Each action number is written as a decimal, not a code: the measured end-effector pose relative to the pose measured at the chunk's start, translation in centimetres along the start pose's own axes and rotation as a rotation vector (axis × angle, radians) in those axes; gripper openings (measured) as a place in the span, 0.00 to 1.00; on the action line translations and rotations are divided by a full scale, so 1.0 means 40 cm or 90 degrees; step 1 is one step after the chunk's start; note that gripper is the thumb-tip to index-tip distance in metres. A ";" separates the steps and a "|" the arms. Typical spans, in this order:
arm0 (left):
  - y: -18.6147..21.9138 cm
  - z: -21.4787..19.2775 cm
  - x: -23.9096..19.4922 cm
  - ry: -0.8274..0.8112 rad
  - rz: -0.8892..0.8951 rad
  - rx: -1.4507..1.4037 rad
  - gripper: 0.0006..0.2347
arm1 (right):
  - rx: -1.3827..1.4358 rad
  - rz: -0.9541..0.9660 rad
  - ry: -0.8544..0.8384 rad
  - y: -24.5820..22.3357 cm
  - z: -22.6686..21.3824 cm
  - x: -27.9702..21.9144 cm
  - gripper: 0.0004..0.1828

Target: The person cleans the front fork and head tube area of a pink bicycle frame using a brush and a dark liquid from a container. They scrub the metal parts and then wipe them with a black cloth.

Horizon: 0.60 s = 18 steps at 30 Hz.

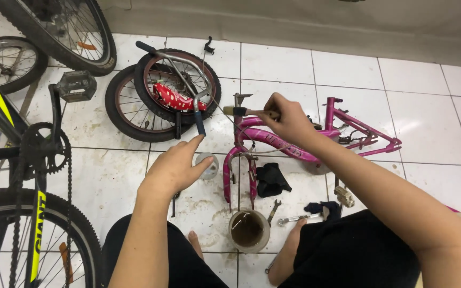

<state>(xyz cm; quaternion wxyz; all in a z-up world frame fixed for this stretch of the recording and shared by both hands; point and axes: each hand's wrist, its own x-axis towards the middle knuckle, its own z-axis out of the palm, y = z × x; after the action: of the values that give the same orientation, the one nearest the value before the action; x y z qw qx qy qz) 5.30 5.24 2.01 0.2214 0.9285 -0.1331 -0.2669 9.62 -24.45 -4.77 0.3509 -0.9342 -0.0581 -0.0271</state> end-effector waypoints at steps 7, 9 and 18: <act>0.017 0.041 0.070 -0.051 -0.031 0.034 0.29 | -0.043 -0.003 -0.020 0.099 -0.014 0.055 0.10; 0.030 0.044 0.083 -0.037 -0.015 0.074 0.29 | -0.055 -0.047 -0.017 0.120 0.010 0.078 0.10; 0.073 0.100 0.158 -0.083 0.028 0.093 0.29 | -0.182 -0.059 -0.048 0.180 -0.010 0.106 0.10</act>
<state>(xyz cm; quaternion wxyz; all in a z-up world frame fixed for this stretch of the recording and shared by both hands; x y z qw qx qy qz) 7.89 -0.98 -2.38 0.1499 0.9197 -0.1863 -0.3113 14.75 -29.71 -8.78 0.2100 -0.9714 -0.1101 -0.0159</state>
